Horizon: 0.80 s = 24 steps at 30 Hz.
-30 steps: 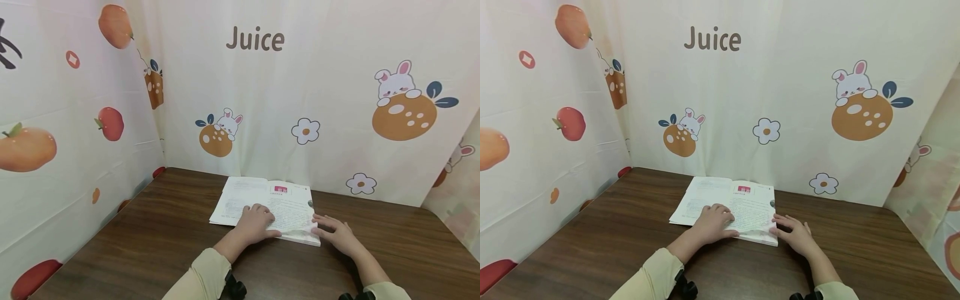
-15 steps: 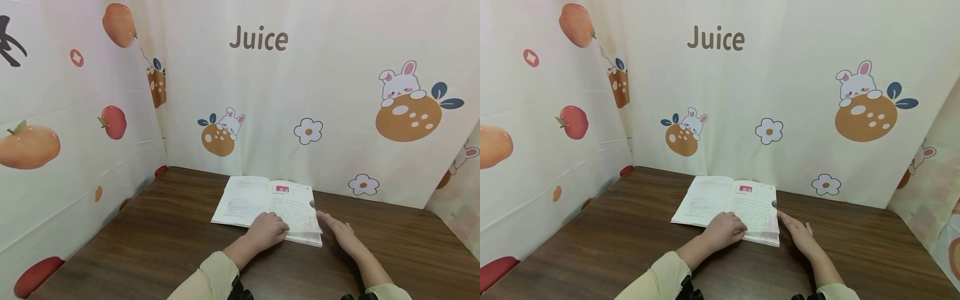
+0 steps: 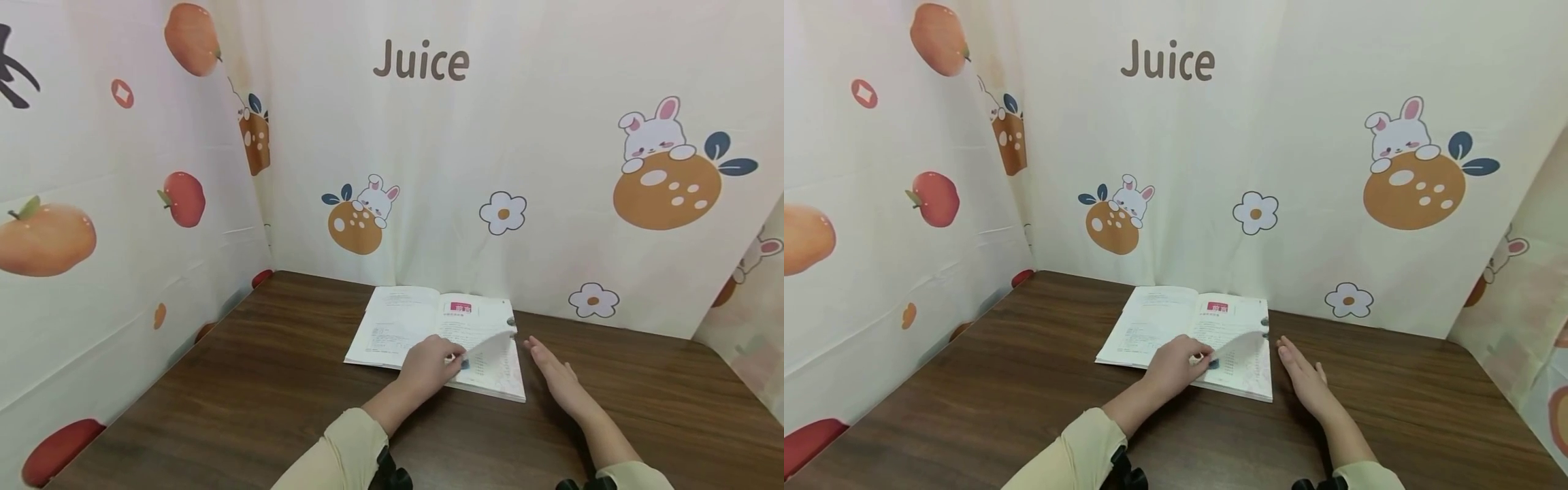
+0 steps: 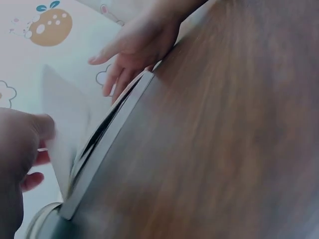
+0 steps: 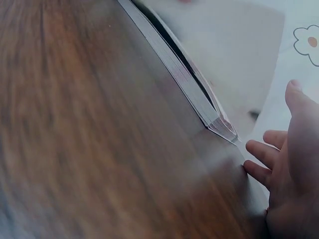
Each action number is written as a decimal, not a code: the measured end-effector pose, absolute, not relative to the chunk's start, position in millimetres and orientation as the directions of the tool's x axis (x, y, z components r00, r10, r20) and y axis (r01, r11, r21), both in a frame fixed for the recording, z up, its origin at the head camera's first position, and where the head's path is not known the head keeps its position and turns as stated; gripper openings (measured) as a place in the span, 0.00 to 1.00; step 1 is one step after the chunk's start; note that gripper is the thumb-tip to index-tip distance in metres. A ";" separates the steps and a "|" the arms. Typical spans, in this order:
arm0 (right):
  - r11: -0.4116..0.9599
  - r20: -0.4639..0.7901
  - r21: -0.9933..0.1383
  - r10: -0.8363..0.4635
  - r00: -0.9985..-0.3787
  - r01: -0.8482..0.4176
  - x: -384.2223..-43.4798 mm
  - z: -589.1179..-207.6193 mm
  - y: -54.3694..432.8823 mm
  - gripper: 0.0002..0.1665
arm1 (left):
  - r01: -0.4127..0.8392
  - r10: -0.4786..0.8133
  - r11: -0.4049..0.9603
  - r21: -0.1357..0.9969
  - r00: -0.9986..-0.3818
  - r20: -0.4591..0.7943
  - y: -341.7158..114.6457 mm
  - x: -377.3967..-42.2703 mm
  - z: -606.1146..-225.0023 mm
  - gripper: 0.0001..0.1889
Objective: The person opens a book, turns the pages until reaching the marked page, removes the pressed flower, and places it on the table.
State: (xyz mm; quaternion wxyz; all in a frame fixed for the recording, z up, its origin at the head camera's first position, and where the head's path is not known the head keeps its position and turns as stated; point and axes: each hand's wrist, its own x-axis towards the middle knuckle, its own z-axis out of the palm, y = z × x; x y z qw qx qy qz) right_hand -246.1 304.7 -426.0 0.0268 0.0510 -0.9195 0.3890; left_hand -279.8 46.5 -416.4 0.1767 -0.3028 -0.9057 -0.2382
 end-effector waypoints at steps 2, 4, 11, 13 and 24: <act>0.696 0.084 -0.709 -0.073 -0.994 -0.111 -246.4 -425.7 304.1 0.39 | 0.617 0.406 0.674 0.406 -0.769 0.495 44.0 -280.5 -413.3 0.07; 0.698 0.081 -0.707 -0.074 -0.994 -0.109 -246.6 -425.9 304.0 0.39 | 0.606 0.349 0.627 0.490 -0.780 0.519 41.3 -281.4 -410.6 0.08; 0.692 0.077 -0.714 -0.076 -0.994 -0.108 -247.0 -427.4 304.6 0.39 | 0.610 0.230 0.506 0.609 -0.776 0.587 31.3 -286.7 -399.8 0.09; 0.689 0.074 -0.717 -0.076 -0.994 -0.107 -246.8 -427.6 304.5 0.39 | 0.605 0.204 0.503 0.617 -0.777 0.596 28.5 -289.4 -398.2 0.08; 0.693 0.062 -0.714 -0.076 -0.995 -0.097 -246.3 -428.0 303.8 0.38 | 0.509 0.071 0.346 0.788 -0.852 0.519 17.1 -300.5 -393.7 0.09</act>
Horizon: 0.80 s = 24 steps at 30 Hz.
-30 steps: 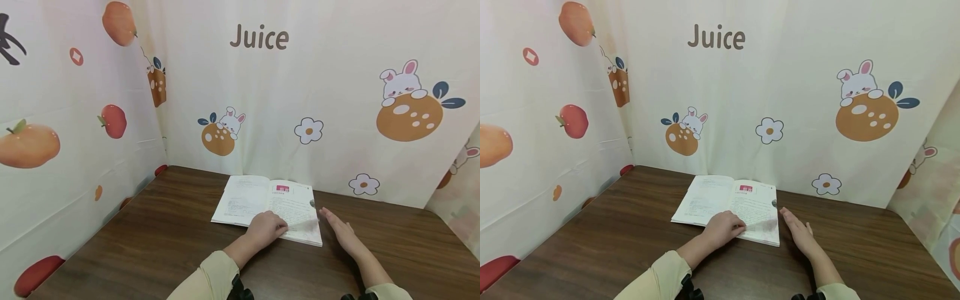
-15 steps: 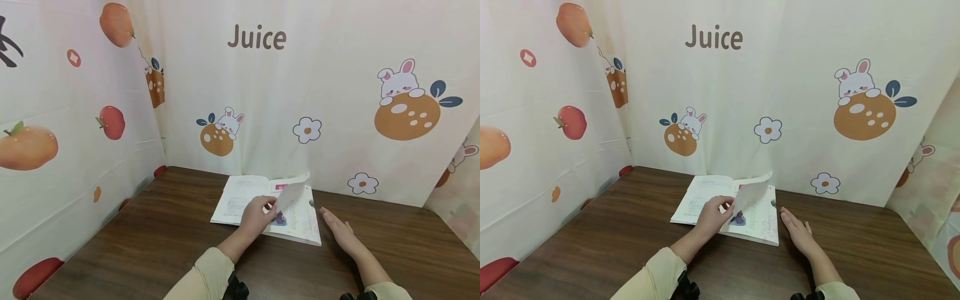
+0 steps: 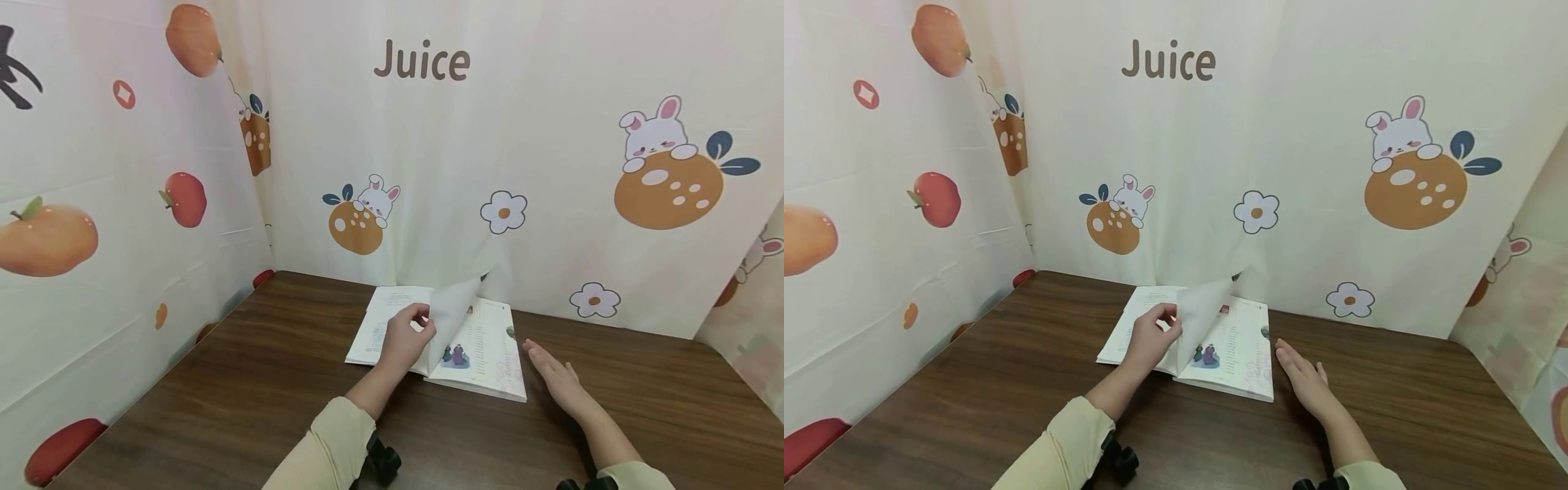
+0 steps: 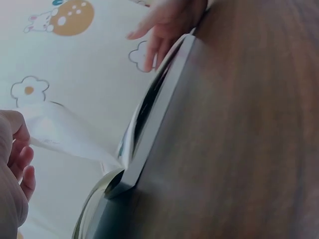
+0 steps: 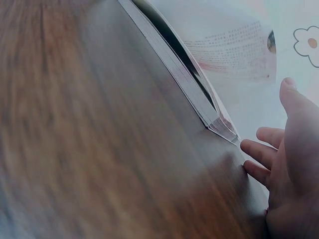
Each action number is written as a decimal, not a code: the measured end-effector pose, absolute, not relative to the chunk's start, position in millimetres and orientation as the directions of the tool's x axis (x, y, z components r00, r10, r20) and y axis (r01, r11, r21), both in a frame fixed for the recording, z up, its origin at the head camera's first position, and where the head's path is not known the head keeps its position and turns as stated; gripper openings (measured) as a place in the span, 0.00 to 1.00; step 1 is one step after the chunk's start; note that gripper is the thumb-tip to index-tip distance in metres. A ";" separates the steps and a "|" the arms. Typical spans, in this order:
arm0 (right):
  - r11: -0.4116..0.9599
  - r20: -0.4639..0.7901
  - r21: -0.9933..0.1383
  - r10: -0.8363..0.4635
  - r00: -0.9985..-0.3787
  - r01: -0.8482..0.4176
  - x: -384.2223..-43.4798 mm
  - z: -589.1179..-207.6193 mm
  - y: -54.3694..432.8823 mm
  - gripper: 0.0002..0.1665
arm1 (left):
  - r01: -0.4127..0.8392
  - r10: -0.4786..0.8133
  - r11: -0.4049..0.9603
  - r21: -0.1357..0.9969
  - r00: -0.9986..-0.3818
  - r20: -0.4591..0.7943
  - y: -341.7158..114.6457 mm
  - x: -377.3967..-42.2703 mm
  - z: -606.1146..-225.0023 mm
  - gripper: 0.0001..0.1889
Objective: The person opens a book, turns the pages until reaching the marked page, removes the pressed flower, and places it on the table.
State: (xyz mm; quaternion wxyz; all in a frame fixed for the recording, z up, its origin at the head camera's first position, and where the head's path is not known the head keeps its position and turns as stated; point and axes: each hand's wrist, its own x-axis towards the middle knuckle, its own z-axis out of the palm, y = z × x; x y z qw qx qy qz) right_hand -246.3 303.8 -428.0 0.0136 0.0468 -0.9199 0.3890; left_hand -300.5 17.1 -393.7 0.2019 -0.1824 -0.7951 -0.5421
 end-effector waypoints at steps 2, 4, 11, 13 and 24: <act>0.696 0.059 -0.712 -0.075 -0.995 -0.095 -246.2 -427.8 304.0 0.38 | 0.477 0.042 0.308 0.823 -0.871 0.489 15.3 -302.6 -392.8 0.08; 0.696 0.055 -0.712 -0.077 -0.995 -0.093 -246.2 -427.8 304.1 0.39 | 0.457 0.018 0.278 0.845 -0.882 0.471 13.2 -305.1 -392.2 0.08; 0.763 0.078 -0.632 -0.114 -0.990 -0.137 -247.2 -432.2 305.0 0.38 | 0.433 -0.024 0.218 0.875 -0.894 0.448 -2.1 -314.1 -385.8 0.07; 0.773 0.080 -0.617 -0.125 -0.989 -0.148 -247.0 -433.8 305.3 0.38 | 0.426 -0.019 0.238 0.873 -0.896 0.443 -11.2 -317.1 -380.8 0.08; 0.786 0.081 -0.600 -0.124 -0.989 -0.147 -246.5 -435.2 306.2 0.38 | 0.264 0.144 0.646 0.716 -0.964 0.226 -69.4 -333.3 -358.8 0.09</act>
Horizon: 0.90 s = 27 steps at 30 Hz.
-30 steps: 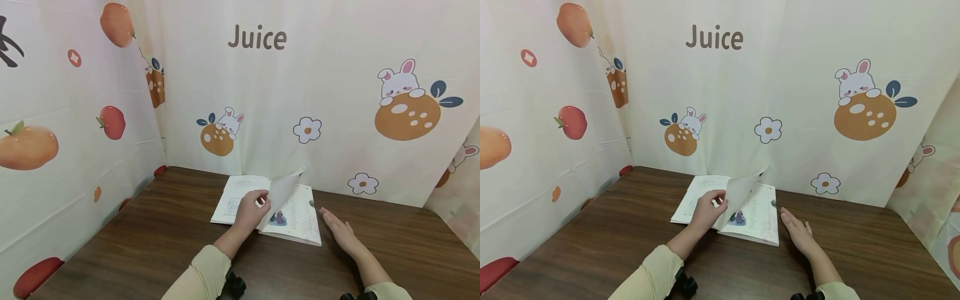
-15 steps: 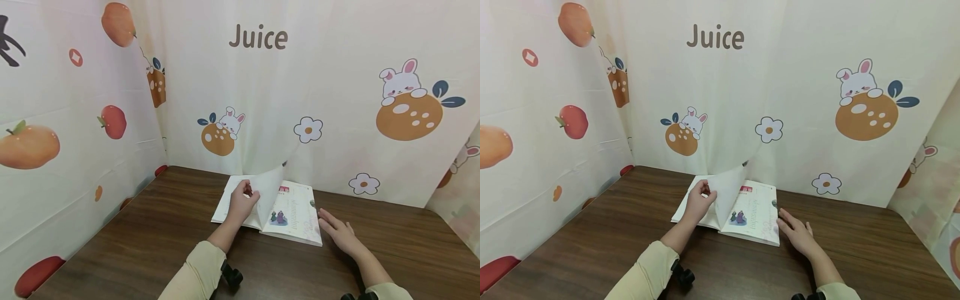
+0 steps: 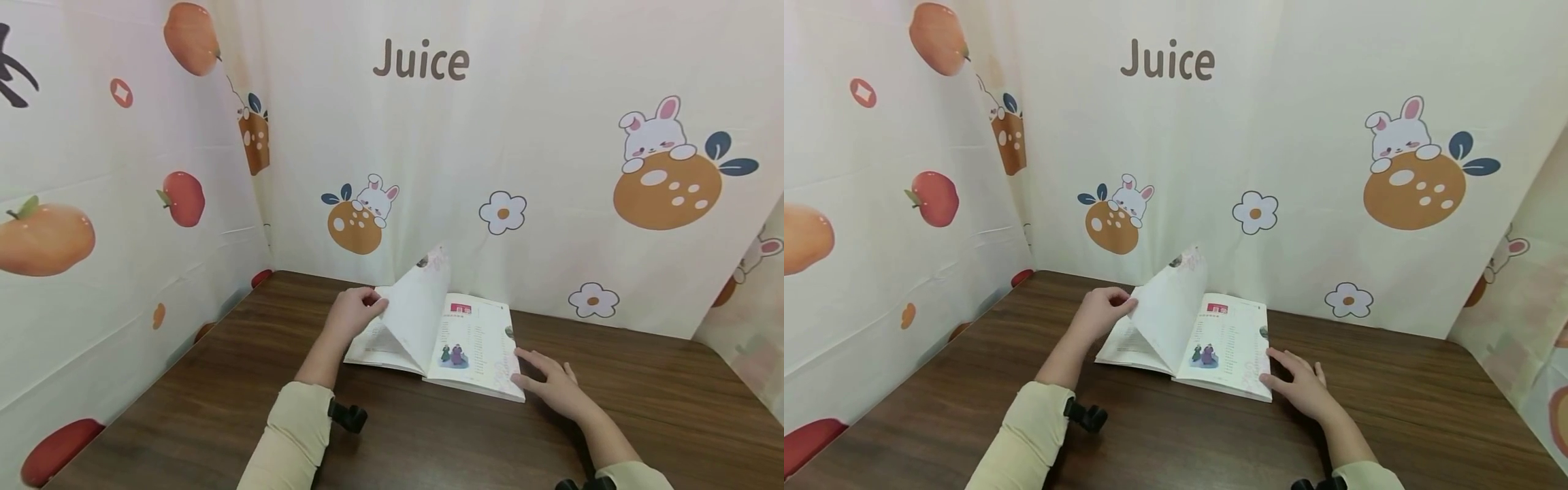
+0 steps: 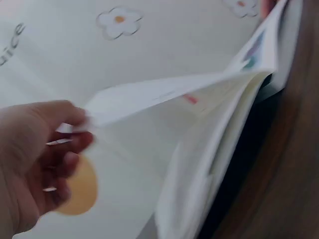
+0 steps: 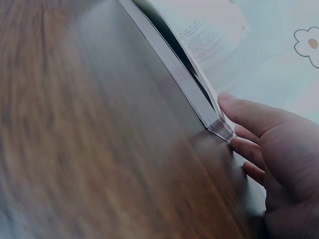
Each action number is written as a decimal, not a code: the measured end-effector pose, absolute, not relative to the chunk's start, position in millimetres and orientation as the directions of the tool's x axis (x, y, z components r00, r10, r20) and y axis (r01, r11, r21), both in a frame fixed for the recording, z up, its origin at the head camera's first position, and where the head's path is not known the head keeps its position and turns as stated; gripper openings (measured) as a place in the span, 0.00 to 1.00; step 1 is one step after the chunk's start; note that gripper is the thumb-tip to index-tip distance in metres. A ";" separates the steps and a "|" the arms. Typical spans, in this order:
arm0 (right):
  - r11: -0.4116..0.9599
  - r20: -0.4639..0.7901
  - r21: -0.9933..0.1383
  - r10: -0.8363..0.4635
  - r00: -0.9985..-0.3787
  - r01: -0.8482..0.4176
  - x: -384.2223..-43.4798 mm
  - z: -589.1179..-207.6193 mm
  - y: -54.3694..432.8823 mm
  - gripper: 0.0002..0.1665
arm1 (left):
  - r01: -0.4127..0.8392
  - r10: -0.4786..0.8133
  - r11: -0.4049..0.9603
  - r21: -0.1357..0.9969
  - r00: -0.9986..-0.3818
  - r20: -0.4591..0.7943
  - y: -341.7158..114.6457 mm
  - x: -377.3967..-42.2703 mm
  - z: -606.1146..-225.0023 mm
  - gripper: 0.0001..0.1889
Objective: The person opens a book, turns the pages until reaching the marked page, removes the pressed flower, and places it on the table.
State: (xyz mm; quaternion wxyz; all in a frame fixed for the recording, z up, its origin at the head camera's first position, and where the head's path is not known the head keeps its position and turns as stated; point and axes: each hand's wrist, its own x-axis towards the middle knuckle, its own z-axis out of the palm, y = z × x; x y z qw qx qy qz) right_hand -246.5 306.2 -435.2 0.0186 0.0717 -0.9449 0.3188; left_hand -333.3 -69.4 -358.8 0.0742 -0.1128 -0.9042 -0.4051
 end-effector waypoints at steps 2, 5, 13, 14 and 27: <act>0.785 0.078 -0.602 -0.124 -0.989 -0.146 -246.8 -435.5 306.4 0.38 | 0.245 0.178 0.722 0.647 -0.970 0.168 -78.6 -334.1 -357.5 0.09; 0.784 0.080 -0.603 -0.124 -0.989 -0.147 -246.8 -435.9 306.6 0.38 | 0.208 0.213 0.797 0.568 -0.975 0.059 -90.7 -333.6 -356.1 0.09; 0.785 0.098 -0.599 -0.128 -0.987 -0.161 -246.0 -435.5 305.9 0.38 | 0.115 0.225 0.882 0.458 -0.955 -0.193 -106.2 -333.5 -367.8 0.11; 0.786 0.100 -0.597 -0.129 -0.987 -0.164 -246.2 -435.6 305.8 0.38 | 0.114 0.229 0.886 0.450 -0.950 -0.211 -106.5 -333.5 -370.1 0.11; 0.780 0.089 -0.606 -0.129 -0.988 -0.157 -245.7 -434.2 305.3 0.38 | 0.206 0.230 0.954 0.218 -0.969 -0.094 -81.0 -333.3 -381.2 0.21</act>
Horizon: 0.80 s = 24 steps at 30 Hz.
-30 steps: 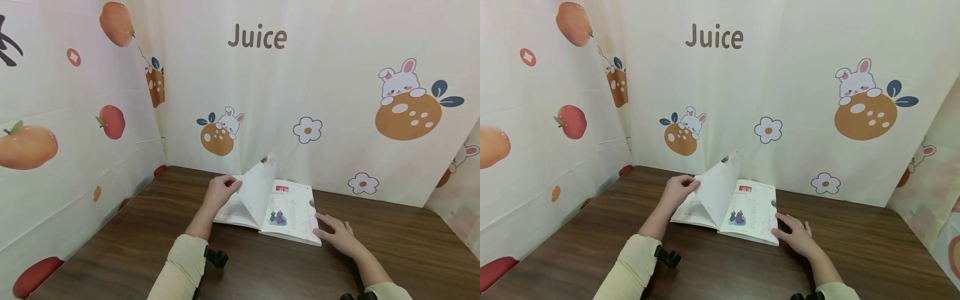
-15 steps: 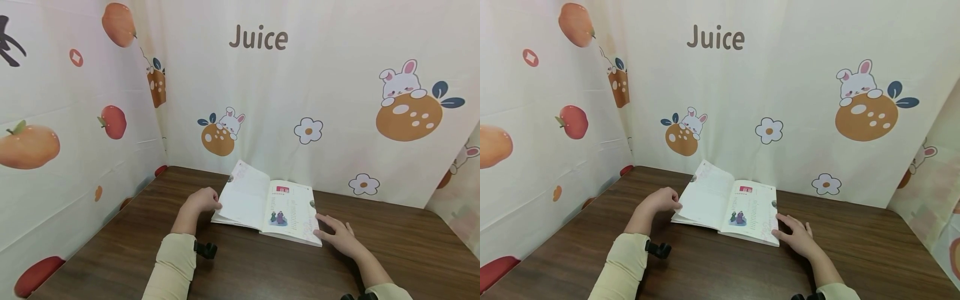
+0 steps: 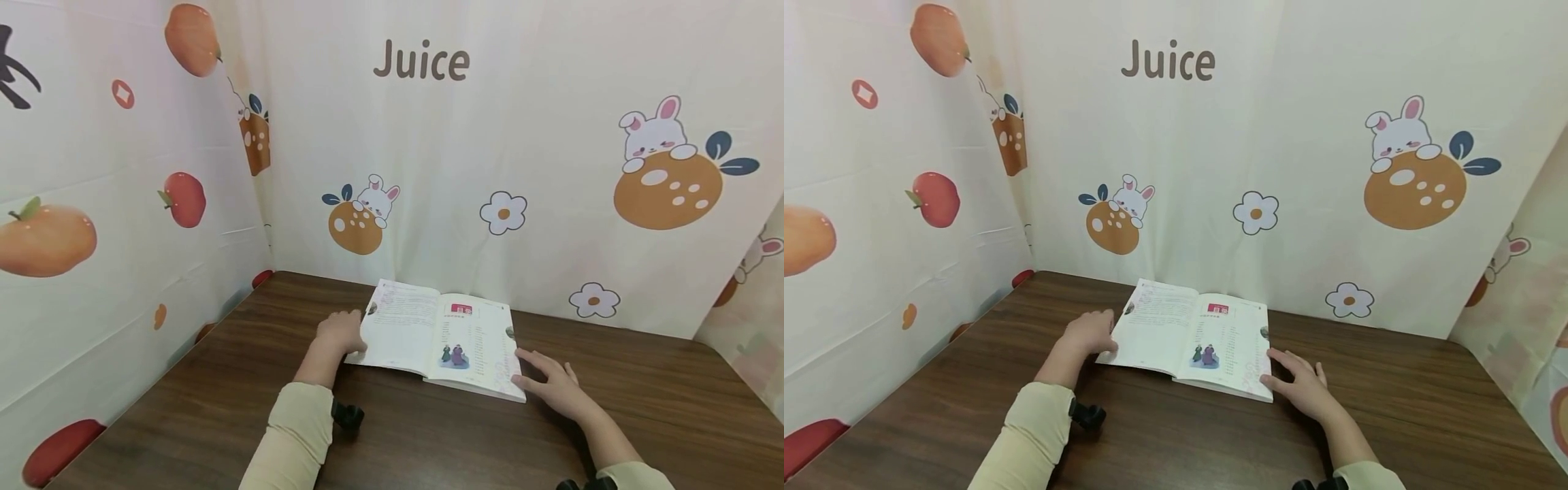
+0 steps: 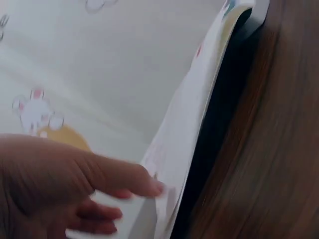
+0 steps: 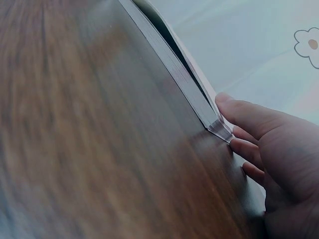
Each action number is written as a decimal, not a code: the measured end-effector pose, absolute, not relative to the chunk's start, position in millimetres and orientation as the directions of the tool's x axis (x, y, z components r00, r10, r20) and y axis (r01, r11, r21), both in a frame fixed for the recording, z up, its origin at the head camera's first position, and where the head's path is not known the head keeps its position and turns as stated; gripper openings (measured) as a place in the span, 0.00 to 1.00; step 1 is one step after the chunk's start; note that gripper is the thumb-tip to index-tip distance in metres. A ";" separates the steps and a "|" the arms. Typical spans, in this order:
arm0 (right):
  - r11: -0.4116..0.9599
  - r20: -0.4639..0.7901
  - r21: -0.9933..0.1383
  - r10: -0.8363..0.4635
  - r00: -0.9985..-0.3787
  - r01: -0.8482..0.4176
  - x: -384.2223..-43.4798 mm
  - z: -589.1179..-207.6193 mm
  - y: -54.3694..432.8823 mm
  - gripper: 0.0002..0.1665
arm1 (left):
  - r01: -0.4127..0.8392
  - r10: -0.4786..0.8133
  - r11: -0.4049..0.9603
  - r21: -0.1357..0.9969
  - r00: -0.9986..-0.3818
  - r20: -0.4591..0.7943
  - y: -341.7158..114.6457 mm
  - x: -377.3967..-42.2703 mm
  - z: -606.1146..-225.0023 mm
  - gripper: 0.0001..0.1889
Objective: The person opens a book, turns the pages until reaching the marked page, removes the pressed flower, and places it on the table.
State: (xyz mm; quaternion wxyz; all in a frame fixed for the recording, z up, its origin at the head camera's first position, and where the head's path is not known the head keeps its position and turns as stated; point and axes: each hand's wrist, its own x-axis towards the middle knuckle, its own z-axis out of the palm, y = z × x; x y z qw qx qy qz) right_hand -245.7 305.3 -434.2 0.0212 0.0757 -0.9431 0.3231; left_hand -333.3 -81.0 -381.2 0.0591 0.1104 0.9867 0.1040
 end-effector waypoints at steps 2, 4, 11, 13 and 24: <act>0.778 0.086 -0.610 -0.128 -0.988 -0.154 -245.0 -434.2 305.5 0.39 | 0.314 0.321 0.929 0.198 -0.947 -0.001 -64.8 -331.9 -381.9 0.24; 0.774 0.085 -0.614 -0.126 -0.988 -0.152 -244.6 -434.3 305.8 0.39 | 0.457 0.452 0.874 0.166 -0.889 0.070 -45.9 -327.7 -383.0 0.23; 0.774 0.091 -0.613 -0.127 -0.988 -0.156 -245.6 -435.7 306.0 0.39 | 0.676 0.681 0.730 0.101 -0.732 -0.028 0.0 -306.3 -394.1 0.32; 0.778 0.093 -0.609 -0.128 -0.987 -0.158 -246.3 -435.7 306.0 0.39 | 0.658 0.666 0.744 0.116 -0.744 -0.056 3.0 -303.6 -398.5 0.35; 0.770 0.119 -0.608 -0.153 -0.981 -0.194 -247.1 -434.0 306.8 0.36 | 0.576 0.605 0.792 0.204 -0.784 -0.137 8.0 -296.1 -404.0 0.33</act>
